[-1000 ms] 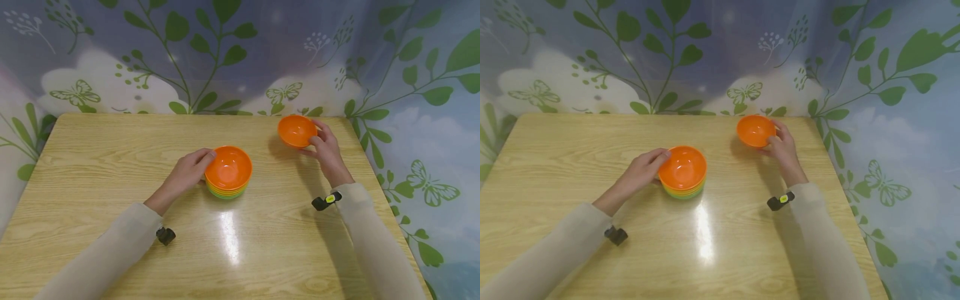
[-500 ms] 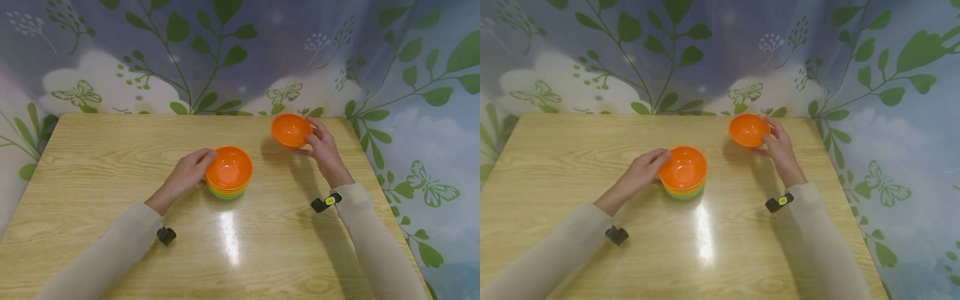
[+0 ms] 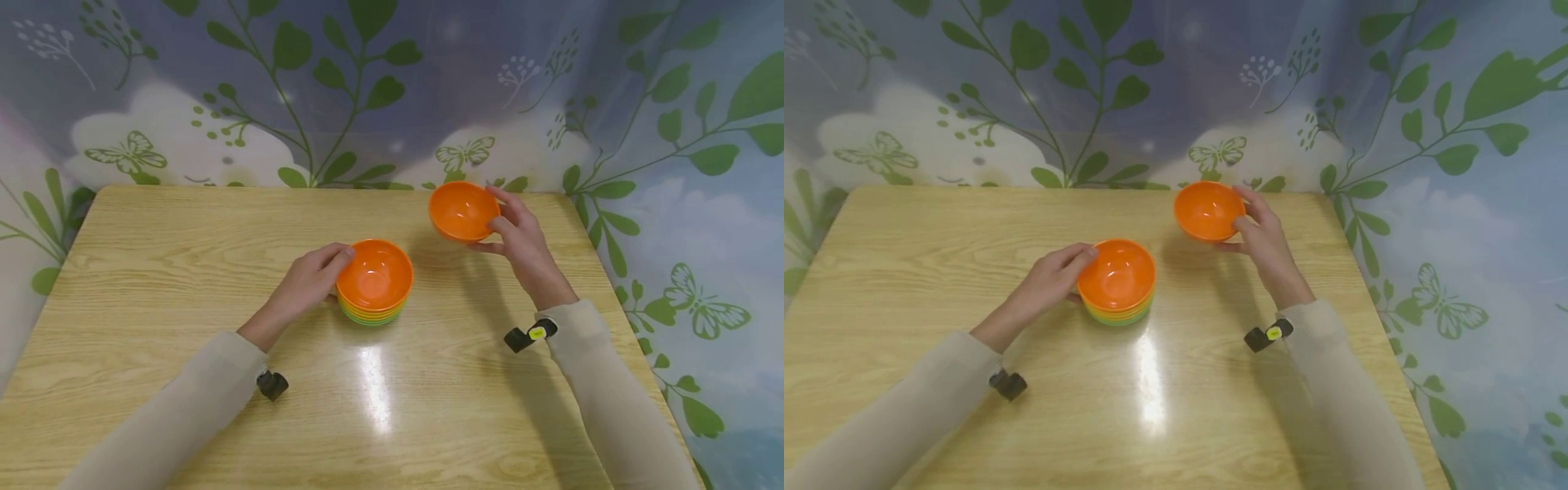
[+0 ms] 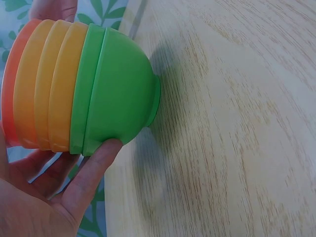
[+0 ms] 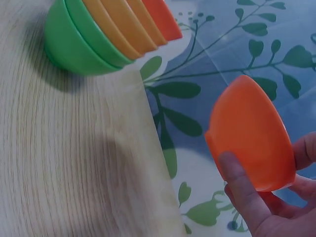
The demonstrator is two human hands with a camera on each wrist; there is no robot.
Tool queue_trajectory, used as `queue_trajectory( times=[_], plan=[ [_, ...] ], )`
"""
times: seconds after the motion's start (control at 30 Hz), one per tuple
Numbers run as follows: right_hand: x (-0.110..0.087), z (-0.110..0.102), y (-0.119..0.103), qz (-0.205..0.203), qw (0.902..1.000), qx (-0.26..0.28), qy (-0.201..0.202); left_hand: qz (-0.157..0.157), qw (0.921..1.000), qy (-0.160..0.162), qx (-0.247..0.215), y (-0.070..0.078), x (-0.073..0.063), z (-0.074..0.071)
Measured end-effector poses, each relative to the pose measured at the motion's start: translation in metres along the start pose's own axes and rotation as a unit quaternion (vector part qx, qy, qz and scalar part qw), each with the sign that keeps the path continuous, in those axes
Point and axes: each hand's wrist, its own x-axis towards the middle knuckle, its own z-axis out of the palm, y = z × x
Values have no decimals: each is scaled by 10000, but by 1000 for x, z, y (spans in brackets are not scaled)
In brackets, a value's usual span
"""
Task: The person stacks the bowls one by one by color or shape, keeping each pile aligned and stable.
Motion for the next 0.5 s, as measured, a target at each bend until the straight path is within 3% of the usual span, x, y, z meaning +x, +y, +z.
queue_trajectory(
  times=[0.5],
  plan=[
    [-12, 21, -18, -167, 9993, 3, -324, -83, 9999, 30, 51, 1, 0, -1]
  ],
)
